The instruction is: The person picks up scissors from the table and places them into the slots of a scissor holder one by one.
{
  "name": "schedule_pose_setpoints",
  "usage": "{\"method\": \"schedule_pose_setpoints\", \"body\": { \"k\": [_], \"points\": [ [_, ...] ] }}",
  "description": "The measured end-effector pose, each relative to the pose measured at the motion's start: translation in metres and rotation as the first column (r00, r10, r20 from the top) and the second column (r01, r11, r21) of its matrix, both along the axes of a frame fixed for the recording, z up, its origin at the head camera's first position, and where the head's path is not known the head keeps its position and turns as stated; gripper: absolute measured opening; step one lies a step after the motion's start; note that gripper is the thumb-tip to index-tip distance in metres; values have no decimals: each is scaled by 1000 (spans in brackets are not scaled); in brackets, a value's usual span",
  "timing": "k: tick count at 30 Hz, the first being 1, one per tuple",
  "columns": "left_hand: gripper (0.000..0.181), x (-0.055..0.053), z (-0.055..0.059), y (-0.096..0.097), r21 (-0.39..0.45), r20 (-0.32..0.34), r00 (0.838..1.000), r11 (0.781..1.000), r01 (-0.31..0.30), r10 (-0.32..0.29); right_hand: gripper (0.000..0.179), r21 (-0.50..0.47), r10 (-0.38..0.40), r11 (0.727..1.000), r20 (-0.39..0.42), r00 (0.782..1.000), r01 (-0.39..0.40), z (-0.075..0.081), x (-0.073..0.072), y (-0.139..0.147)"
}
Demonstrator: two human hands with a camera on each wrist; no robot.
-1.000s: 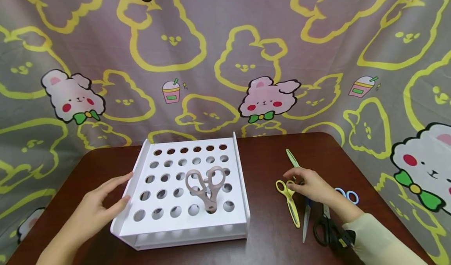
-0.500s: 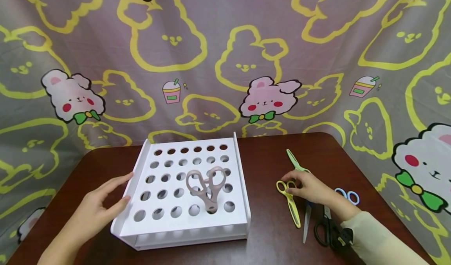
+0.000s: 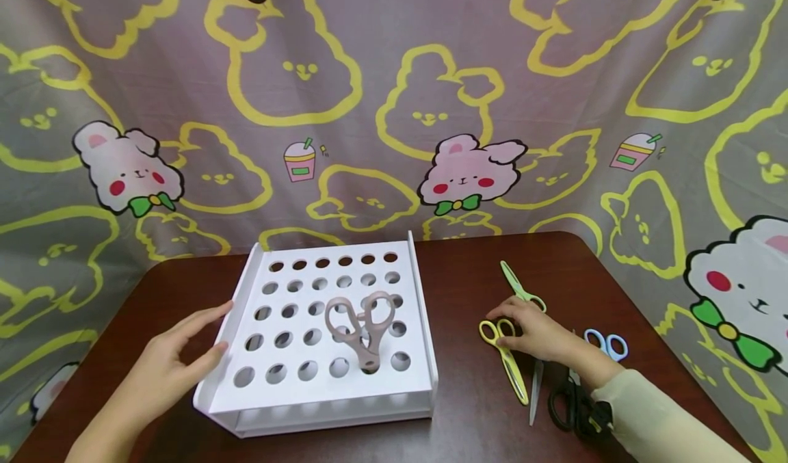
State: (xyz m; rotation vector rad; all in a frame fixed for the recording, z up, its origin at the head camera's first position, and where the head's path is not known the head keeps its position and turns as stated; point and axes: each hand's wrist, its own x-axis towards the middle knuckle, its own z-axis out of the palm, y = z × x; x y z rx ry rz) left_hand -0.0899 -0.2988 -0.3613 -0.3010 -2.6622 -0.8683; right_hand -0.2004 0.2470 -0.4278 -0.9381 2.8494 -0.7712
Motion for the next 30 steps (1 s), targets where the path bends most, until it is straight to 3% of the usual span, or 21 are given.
{"method": "schedule_pose_setpoints", "body": {
  "k": [10,17,24,30],
  "points": [
    [58,1,-1,-1,5,-18,1000,1000,8,-8,38,3,24,1000,52,998,-24,0,1,-1],
    [58,1,-2,-1,7,-2,1000,1000,3,-3,42,-15,-33,999,136,990,35,2,4,-5],
    [58,0,-1,-1,3,-8,1000,1000,5,-5,54,52,-52,998,89,995,47,4,7,-10],
    [58,-2,-1,-3,-8,19,1000,1000,-13,13,52,45,-74,997,110,991,69,4,8,-11]
  ]
}}
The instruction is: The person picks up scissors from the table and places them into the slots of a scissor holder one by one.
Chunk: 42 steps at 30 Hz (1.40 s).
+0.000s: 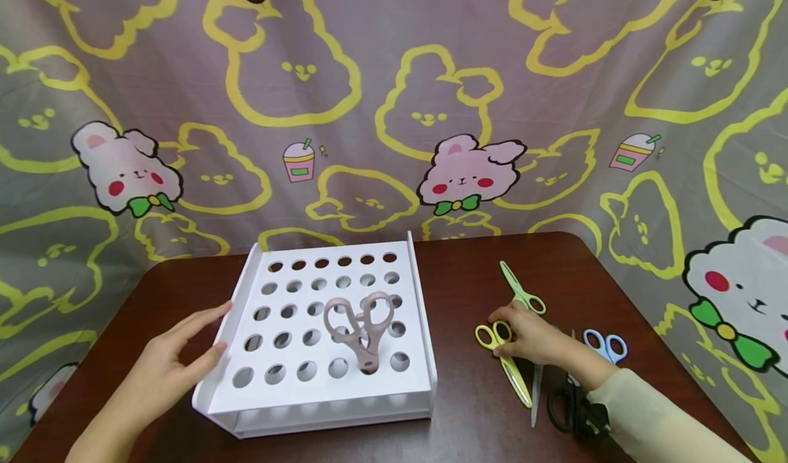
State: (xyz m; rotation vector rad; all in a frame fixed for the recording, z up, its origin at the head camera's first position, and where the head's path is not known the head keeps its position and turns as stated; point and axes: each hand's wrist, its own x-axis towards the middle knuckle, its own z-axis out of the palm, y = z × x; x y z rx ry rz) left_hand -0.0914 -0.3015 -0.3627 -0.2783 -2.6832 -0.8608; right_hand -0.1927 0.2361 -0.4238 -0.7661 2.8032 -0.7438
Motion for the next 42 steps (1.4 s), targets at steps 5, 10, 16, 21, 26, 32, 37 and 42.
{"method": "schedule_pose_setpoints", "body": {
  "k": [5,10,16,21,26,32,37,42],
  "points": [
    [58,0,0,1,16,-9,1000,1000,12,-11,48,-24,-28,999,40,999,29,-1,0,1],
    [57,1,1,3,19,-14,1000,1000,17,-16,42,-73,-56,995,146,988,67,1,-2,0],
    [57,0,1,2,16,-19,1000,1000,18,-18,34,-130,-67,987,167,984,90,2,-3,1],
    [57,0,2,2,15,-5,1000,1000,7,-7,34,-148,-83,983,179,980,110,3,-2,0],
    [58,0,1,2,29,-29,999,999,29,-28,35,-180,-71,978,169,983,102,3,-2,0],
    [59,0,2,2,28,-24,999,999,27,-27,28,-253,-110,959,88,990,129,4,-4,-1],
    [58,1,2,2,27,-27,999,999,31,-30,27,-307,-132,939,98,986,156,5,-2,0],
    [58,1,1,2,29,-38,999,999,33,-32,27,-327,-196,918,116,974,223,10,2,0]
  ]
}}
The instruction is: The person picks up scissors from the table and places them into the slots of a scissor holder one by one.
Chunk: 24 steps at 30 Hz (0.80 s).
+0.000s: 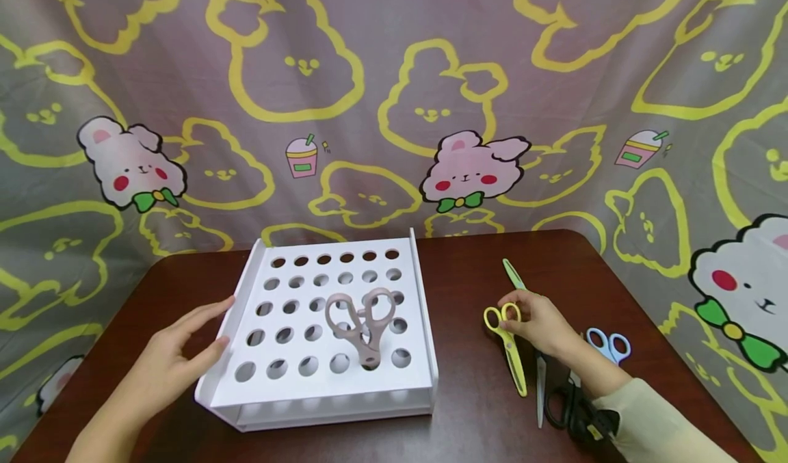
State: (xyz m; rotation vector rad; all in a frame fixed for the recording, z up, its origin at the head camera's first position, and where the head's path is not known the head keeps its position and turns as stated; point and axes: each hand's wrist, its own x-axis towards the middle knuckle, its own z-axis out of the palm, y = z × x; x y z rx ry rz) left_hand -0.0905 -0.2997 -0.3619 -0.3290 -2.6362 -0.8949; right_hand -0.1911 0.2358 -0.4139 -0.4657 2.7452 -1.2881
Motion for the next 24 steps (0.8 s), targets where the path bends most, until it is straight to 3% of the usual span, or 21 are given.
{"method": "schedule_pose_setpoints", "body": {
  "k": [4,18,24],
  "points": [
    [58,0,0,-1,-2,12,1000,1000,-9,9,28,-41,-26,999,25,999,27,3,2,0],
    [58,-1,0,0,-8,39,999,1000,-28,28,30,-151,6,988,-11,1000,-8,18,14,-7],
    [58,-1,-1,0,5,14,1000,1000,-14,14,29,-216,52,974,-79,996,-68,27,21,-15]
  ]
}}
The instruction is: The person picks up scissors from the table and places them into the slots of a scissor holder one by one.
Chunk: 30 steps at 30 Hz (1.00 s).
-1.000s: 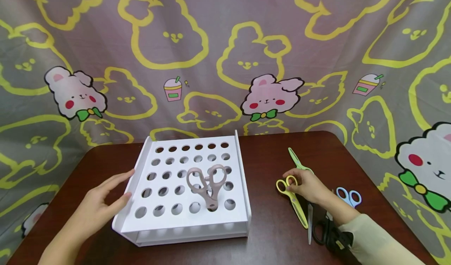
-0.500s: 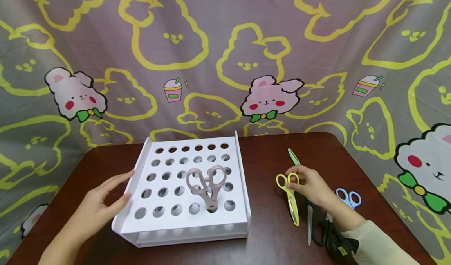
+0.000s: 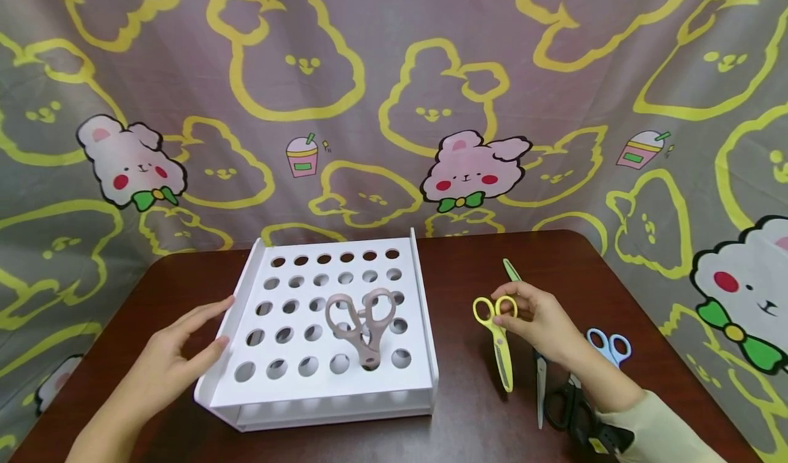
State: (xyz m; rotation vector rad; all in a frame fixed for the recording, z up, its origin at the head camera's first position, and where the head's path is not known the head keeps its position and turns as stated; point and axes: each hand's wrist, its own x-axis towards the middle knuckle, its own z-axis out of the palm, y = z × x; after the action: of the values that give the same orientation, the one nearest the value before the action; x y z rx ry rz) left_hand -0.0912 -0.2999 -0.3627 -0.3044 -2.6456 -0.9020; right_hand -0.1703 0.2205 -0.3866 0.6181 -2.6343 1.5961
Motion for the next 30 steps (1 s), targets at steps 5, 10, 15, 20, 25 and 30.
{"method": "schedule_pose_setpoints", "body": {
  "k": [5,10,15,20,25,30],
  "points": [
    [58,0,-1,0,10,-12,1000,1000,11,-10,30,-43,28,999,-37,999,-30,9,5,-7],
    [58,0,-1,0,13,-13,1000,1000,9,-9,29,-69,53,996,-53,997,-57,18,9,-14],
    [58,0,-2,-1,13,0,1000,1000,5,-5,29,-73,69,995,-70,995,-75,24,14,-20],
    [59,0,-3,-1,11,-23,1000,1000,11,-10,30,-86,80,993,-73,994,-86,29,19,-22],
    [59,0,-5,-1,19,-39,999,1000,15,-14,30,-124,99,986,-94,991,-111,36,24,-25],
    [58,0,-5,-1,26,-42,999,1000,16,-15,28,-184,144,969,-127,981,-166,44,30,-30]
  ]
}}
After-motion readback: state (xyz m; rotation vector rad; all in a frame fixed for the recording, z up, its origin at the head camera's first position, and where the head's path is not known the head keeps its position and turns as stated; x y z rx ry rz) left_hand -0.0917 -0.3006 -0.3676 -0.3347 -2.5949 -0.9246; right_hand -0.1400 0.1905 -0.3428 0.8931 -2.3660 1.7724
